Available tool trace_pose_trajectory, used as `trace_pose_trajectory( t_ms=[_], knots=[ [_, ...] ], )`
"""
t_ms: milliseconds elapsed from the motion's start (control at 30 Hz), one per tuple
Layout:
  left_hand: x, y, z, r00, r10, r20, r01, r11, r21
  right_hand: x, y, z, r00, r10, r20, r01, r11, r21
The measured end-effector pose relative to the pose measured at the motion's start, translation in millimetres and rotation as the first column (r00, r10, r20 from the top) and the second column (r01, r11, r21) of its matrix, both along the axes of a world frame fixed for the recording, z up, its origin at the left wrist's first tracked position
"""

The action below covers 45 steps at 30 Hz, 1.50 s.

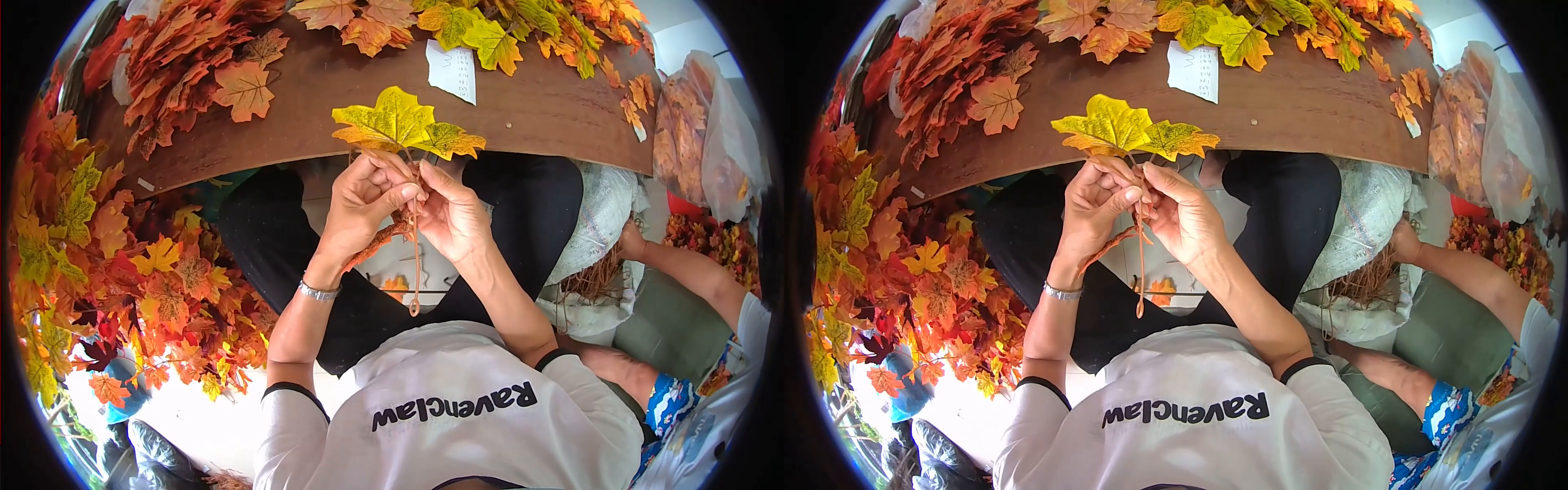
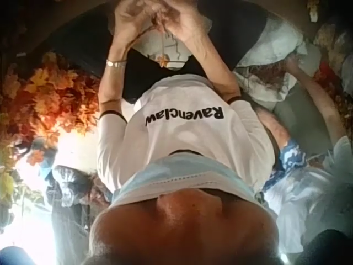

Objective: The person assembles artificial maple leaf branches by hand, attaching individual artificial leaves to a wire stem.

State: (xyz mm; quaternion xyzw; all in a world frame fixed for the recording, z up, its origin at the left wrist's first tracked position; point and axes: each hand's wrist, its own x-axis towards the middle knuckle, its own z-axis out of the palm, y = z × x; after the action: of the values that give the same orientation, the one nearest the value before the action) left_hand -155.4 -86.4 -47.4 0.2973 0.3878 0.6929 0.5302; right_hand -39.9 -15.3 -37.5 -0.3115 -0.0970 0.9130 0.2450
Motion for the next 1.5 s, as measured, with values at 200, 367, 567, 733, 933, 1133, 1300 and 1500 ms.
trace_pose_trajectory(
  t_ms=[200, 367, 567, 733, 933, 1133, 1300, 1500],
  knots=[
    [0.6, 1.0, 0.3, 1.000, -0.009, -0.017, 0.009, 1.000, -0.005, 1.8, -2.2, -2.6, 0.999, -0.033, -0.022, 0.033, 0.999, 0.008],
    [2.8, 0.1, 0.9, 1.000, 0.010, -0.029, -0.010, 1.000, -0.016, 3.6, -3.6, -5.4, 0.998, -0.025, -0.058, 0.027, 0.999, 0.033],
    [1.9, 0.8, -1.3, 1.000, 0.002, -0.028, -0.002, 1.000, -0.008, 4.2, -4.3, -6.4, 0.994, -0.054, -0.100, 0.054, 0.999, -0.002],
    [1.3, 0.2, -0.9, 1.000, -0.005, -0.023, 0.005, 1.000, -0.016, 4.3, -5.2, -9.6, 0.995, -0.048, -0.090, 0.048, 0.999, -0.001],
    [1.4, 0.2, 1.1, 1.000, 0.001, -0.027, -0.001, 1.000, 0.003, 2.8, -3.4, -5.1, 0.998, -0.045, -0.050, 0.045, 0.999, -0.001],
    [2.1, -0.3, -0.4, 1.000, 0.009, -0.027, -0.009, 1.000, 0.002, 1.9, -5.2, -3.3, 0.998, -0.055, -0.016, 0.055, 0.998, -0.025],
    [1.4, -0.4, -0.9, 0.999, -0.003, -0.044, 0.003, 1.000, -0.004, 3.2, -5.7, -9.5, 0.998, -0.049, -0.025, 0.049, 0.999, 0.008],
    [2.5, 0.8, -1.1, 1.000, 0.008, -0.017, -0.008, 1.000, 0.007, 3.9, -4.2, -9.2, 0.998, -0.039, -0.044, 0.040, 0.999, 0.018]
  ],
)
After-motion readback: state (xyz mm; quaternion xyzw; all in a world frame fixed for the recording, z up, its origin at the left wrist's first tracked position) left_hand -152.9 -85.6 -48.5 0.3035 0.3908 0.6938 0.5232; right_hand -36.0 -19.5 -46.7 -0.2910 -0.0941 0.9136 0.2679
